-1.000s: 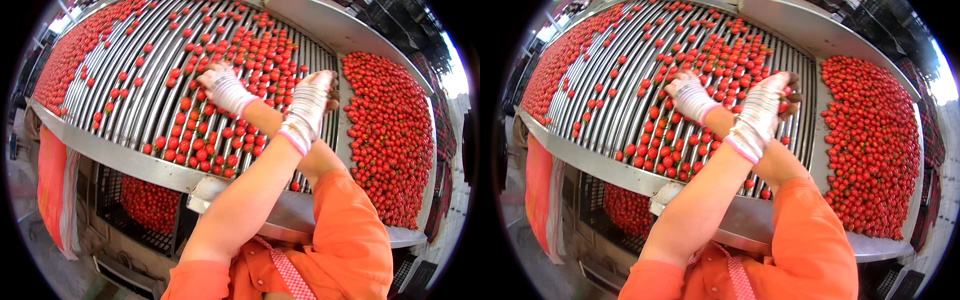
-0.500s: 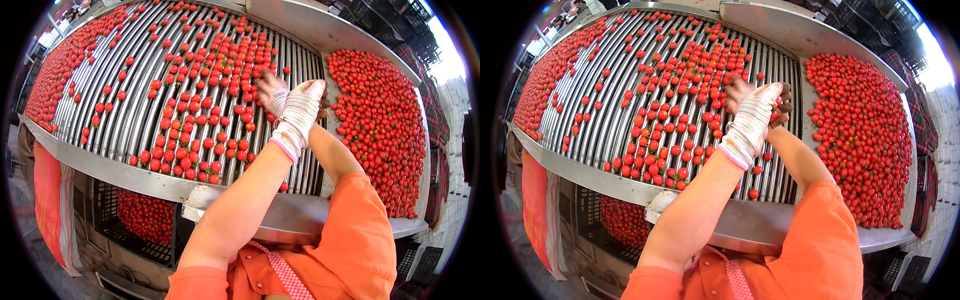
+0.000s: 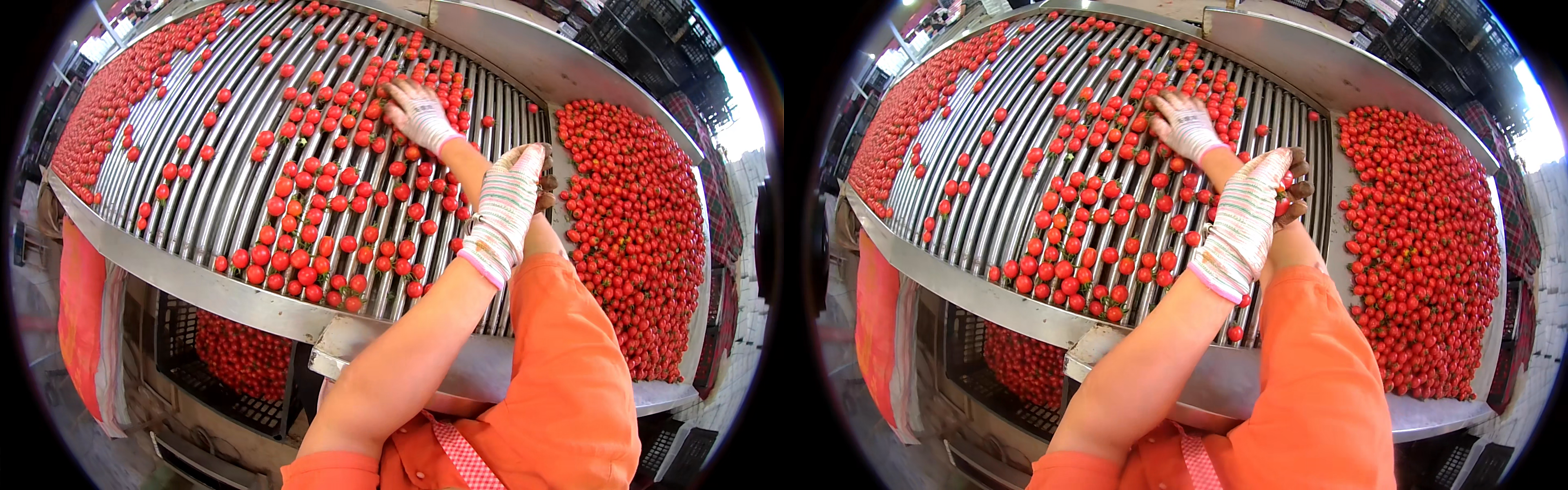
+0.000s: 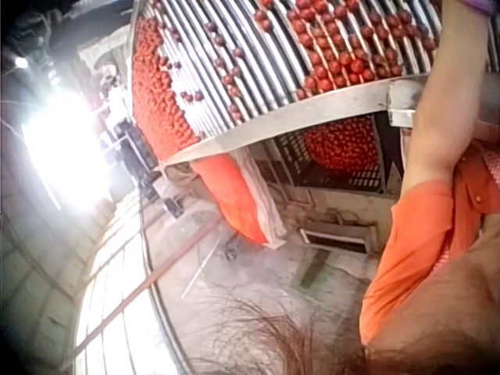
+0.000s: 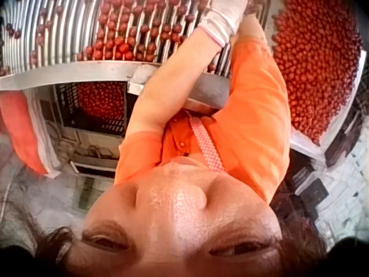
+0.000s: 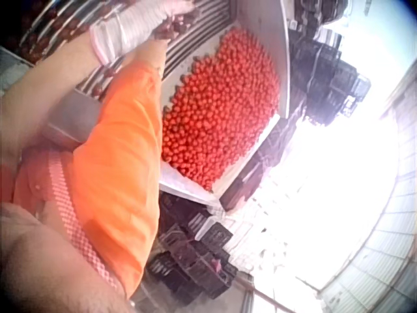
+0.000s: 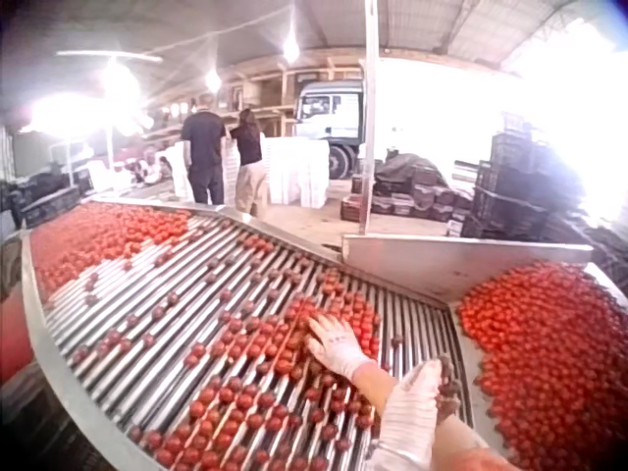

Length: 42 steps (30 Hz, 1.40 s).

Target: The person sorts cherry tomatoes on a conveyor belt by hand, picking out damaged or off-color tomatoes and placing them into a crate below the belt.

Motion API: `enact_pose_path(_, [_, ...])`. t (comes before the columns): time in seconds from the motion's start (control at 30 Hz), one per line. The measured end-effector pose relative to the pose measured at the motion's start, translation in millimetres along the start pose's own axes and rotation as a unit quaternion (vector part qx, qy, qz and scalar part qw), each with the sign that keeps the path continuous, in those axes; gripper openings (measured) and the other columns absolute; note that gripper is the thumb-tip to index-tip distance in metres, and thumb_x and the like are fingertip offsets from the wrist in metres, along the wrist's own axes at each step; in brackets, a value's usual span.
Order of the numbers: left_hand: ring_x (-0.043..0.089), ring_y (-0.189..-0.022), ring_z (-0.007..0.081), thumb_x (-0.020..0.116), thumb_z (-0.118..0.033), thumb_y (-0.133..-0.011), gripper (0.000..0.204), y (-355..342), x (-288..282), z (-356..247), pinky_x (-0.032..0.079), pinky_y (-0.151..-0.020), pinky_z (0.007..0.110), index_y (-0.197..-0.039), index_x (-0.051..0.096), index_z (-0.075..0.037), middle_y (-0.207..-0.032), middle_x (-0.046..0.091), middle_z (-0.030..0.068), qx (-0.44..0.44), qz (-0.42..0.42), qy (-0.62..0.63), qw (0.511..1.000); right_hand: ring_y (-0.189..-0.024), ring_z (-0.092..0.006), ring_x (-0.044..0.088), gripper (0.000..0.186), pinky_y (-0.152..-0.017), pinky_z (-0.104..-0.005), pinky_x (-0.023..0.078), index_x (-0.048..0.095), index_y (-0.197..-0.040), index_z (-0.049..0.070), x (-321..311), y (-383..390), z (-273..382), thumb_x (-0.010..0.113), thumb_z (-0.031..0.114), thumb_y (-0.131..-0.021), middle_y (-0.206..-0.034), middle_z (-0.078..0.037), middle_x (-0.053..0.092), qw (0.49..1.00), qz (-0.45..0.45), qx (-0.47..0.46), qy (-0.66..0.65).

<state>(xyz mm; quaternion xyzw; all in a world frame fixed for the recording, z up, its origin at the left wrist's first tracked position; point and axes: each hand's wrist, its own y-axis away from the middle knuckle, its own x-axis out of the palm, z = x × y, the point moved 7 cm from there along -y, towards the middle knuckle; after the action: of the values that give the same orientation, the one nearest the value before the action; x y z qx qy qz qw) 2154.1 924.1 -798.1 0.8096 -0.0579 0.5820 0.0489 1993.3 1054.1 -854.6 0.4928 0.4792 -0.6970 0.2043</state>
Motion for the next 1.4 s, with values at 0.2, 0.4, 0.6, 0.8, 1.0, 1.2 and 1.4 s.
enact_pose_path(0.2, [0.053, -0.063, 0.0122, 0.062, -0.021, -0.095, 0.010, 13, -18, -25, 0.042, -0.050, 0.023, -0.098, 0.060, -0.011, -0.081, 0.056, -0.0017, 0.089, -0.077, 0.025, 0.993, -0.130, -0.0336, 0.048, 0.048, -0.110, -0.0484, 0.036, 0.047, -0.140, 0.016, 16, 26, -30, 0.047, 0.034, -0.096, -0.145, -0.012, 0.046, 0.997, -0.004, 0.077, 0.000])
enact_pose_path(0.4, [0.055, -0.060, 0.0104, 0.062, -0.022, -0.094, 0.012, 23, 18, -13, 0.041, -0.048, 0.022, -0.094, 0.062, -0.010, -0.075, 0.056, -0.0014, 0.102, -0.150, -0.026, 0.983, -0.123, -0.0386, 0.053, 0.049, -0.102, -0.0463, 0.044, 0.050, -0.138, 0.012, -46, 134, -109, 0.053, 0.033, -0.094, -0.144, -0.018, 0.047, 0.983, 0.053, 0.148, 0.096])
enact_pose_path(0.6, [0.059, -0.061, 0.0115, 0.062, -0.023, -0.094, 0.015, 20, 18, -8, 0.047, -0.049, 0.024, -0.097, 0.063, -0.008, -0.078, 0.062, 0.0009, 0.091, -0.135, -0.028, 0.986, -0.129, -0.0390, 0.047, 0.043, -0.109, -0.0446, 0.037, 0.056, -0.129, 0.002, -168, 268, -56, 0.062, 0.017, -0.089, -0.140, -0.025, 0.049, 0.960, 0.174, 0.184, -0.118])
enact_pose_path(0.8, [0.063, -0.067, 0.0132, 0.063, -0.025, -0.092, 0.017, 26, 32, 8, 0.052, -0.054, 0.025, -0.099, 0.064, -0.009, -0.081, 0.062, 0.0016, 0.078, -0.153, -0.136, 0.976, -0.129, -0.0356, 0.050, 0.038, -0.109, -0.0407, 0.039, 0.060, -0.126, -0.001, -322, 431, 4, 0.058, 0.007, -0.089, -0.137, -0.021, 0.054, 0.936, 0.188, 0.297, -0.020])
enact_pose_path(1.0, [0.062, -0.062, 0.0149, 0.061, -0.033, -0.093, 0.020, -18, -1, 17, 0.053, -0.048, 0.027, -0.091, 0.064, -0.014, -0.075, 0.062, 0.0010, 0.044, -0.067, -0.130, 0.988, -0.105, -0.0316, 0.066, 0.026, -0.089, -0.0385, 0.051, 0.068, -0.111, -0.001, -360, 506, 21, 0.047, 0.009, -0.098, -0.109, -0.019, 0.069, 0.909, 0.031, 0.414, 0.037])
enact_pose_path(1.2, [0.061, -0.059, 0.0144, 0.059, -0.031, -0.094, 0.017, -35, 0, 41, 0.052, -0.047, 0.027, -0.091, 0.062, -0.015, -0.072, 0.062, 0.0010, -0.011, -0.065, -0.140, 0.988, -0.088, -0.0248, 0.069, 0.025, -0.081, -0.0335, 0.052, 0.070, -0.108, 0.002, -378, 536, 8, 0.052, 0.017, -0.099, -0.098, -0.013, 0.072, 0.908, -0.041, 0.406, 0.097])
enact_pose_path(1.4, [0.060, -0.059, 0.0149, 0.058, -0.032, -0.094, 0.018, -21, 13, 63, 0.053, -0.051, 0.027, -0.090, 0.061, -0.015, -0.073, 0.062, 0.0010, -0.036, -0.103, -0.150, 0.983, -0.086, -0.0211, 0.068, 0.025, -0.080, -0.0324, 0.052, 0.071, -0.108, 0.003, -386, 546, 9, 0.055, 0.019, -0.098, -0.096, -0.013, 0.072, 0.900, -0.091, 0.417, 0.083])
